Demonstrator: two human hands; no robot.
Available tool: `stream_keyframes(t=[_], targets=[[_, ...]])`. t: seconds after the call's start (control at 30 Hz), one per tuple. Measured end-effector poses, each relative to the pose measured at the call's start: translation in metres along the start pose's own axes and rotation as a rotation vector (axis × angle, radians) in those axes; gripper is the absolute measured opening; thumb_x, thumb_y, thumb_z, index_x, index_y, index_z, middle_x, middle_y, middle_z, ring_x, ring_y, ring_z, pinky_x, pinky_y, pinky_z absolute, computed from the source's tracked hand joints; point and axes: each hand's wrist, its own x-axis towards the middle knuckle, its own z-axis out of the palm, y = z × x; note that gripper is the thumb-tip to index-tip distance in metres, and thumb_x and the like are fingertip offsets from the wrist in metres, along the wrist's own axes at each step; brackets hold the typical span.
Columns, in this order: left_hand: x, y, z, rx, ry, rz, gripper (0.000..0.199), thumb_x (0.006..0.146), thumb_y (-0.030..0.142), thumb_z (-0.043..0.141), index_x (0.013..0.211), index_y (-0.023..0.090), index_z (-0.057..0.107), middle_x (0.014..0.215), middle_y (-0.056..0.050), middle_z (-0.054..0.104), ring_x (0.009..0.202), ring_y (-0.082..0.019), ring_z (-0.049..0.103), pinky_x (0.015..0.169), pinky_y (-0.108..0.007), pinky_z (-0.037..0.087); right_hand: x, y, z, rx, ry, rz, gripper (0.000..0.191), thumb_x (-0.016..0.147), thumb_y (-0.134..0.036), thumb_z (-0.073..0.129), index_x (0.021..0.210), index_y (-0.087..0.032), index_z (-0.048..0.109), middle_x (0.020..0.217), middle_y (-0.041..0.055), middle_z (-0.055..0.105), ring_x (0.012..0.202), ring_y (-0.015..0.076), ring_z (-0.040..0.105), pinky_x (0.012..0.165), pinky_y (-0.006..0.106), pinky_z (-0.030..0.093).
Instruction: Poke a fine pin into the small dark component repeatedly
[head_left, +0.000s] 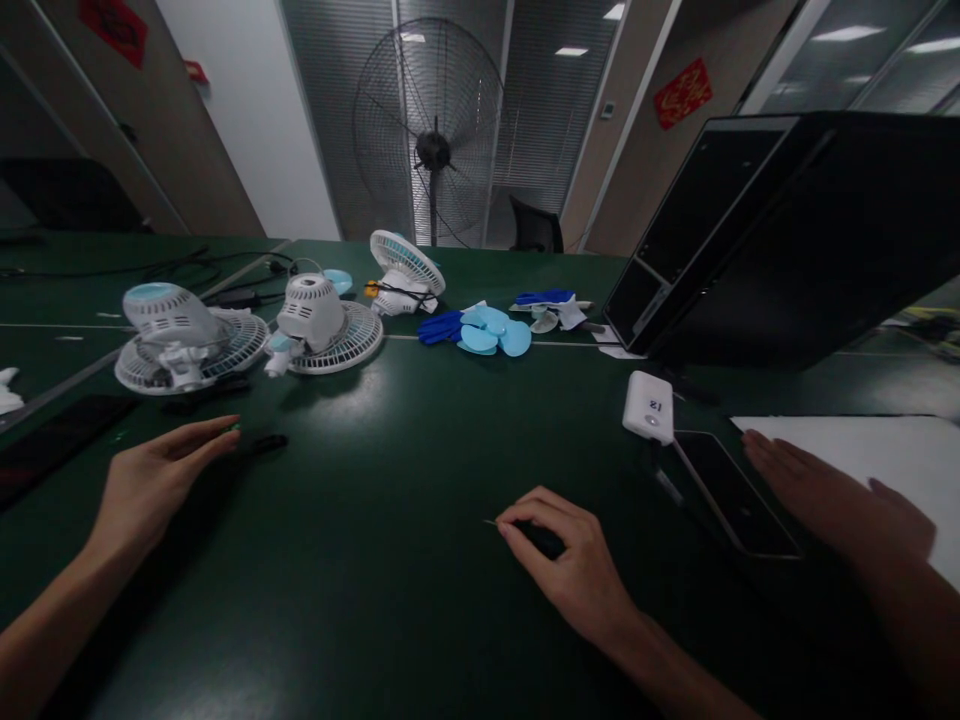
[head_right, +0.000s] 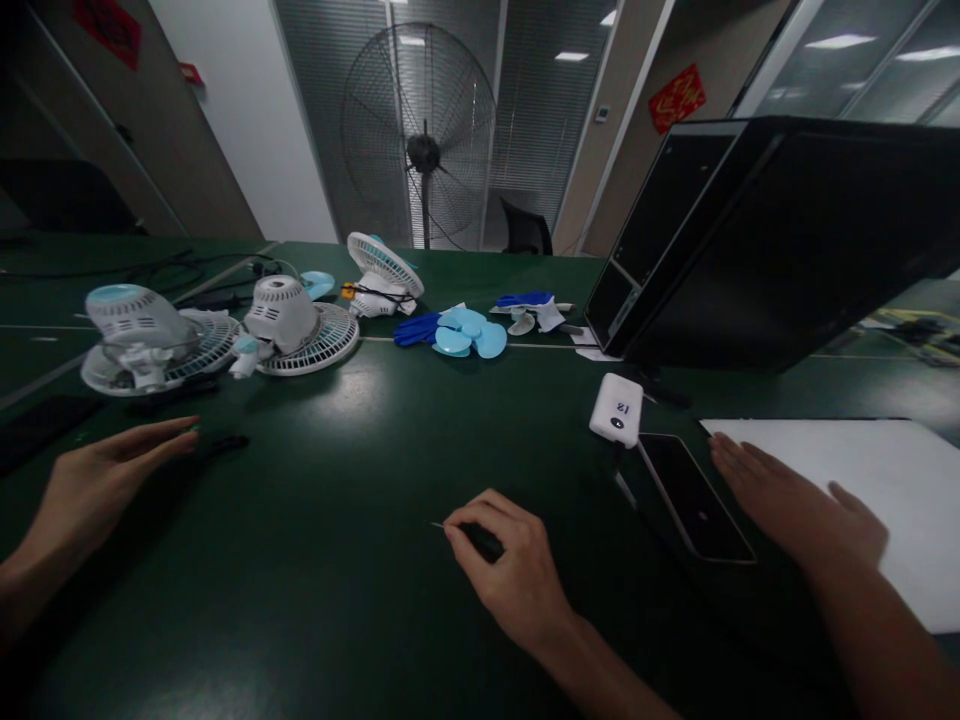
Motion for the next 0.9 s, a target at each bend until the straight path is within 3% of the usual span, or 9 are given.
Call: stream_keyframes(t=[0.23, 0.4, 0.63, 0.9], targets=[[-0.011, 0.007, 0.003, 0.017, -0.079, 0.058, 0.062, 0.078, 0.059, 0.077, 0.130, 0.024, 0.071, 0.132, -0.006, 0.073, 0.128, -0.034, 0.064, 0.115, -0.048, 0.045, -0.001, 0.000, 0.000, -0.005, 0.000, -0.010, 0.012, 0.098, -0.020, 0.065, 0.098, -0.025, 0.076, 0.096, 0.0014, 0.073, 0.087, 0.0184, 0.071, 0.078, 0.031, 0.055], [-0.011, 0.008, 0.012, 0.044, -0.205, 0.070, 0.062, 0.081, 0.063, 0.075, 0.130, 0.025, 0.071, 0.136, -0.006, 0.071, 0.129, -0.034, 0.063, 0.111, -0.046, 0.048, 0.000, 0.001, 0.000, -0.011, 0.007, -0.012, 0.012, 0.098, -0.020, 0.065, 0.097, -0.025, 0.076, 0.096, 0.0020, 0.073, 0.088, 0.0188, 0.071, 0.078, 0.031, 0.055], [-0.013, 0.017, 0.013, 0.060, -0.181, 0.037, 0.062, 0.078, 0.063, 0.076, 0.125, 0.023, 0.074, 0.128, -0.007, 0.075, 0.124, -0.034, 0.066, 0.102, -0.040, 0.055, 0.000, 0.001, 0.001, -0.012, 0.001, -0.013, 0.012, 0.097, -0.019, 0.066, 0.098, -0.025, 0.076, 0.096, 0.0013, 0.073, 0.088, 0.0184, 0.071, 0.079, 0.031, 0.055], [-0.011, 0.013, 0.012, 0.096, -0.256, -0.002, 0.069, 0.080, 0.068, 0.073, 0.134, 0.025, 0.070, 0.132, -0.009, 0.073, 0.117, -0.034, 0.069, 0.083, -0.034, 0.059, -0.001, 0.003, 0.001, -0.017, 0.001, -0.020, 0.012, 0.098, -0.020, 0.065, 0.098, -0.025, 0.076, 0.097, 0.0019, 0.073, 0.088, 0.0187, 0.071, 0.079, 0.031, 0.056]])
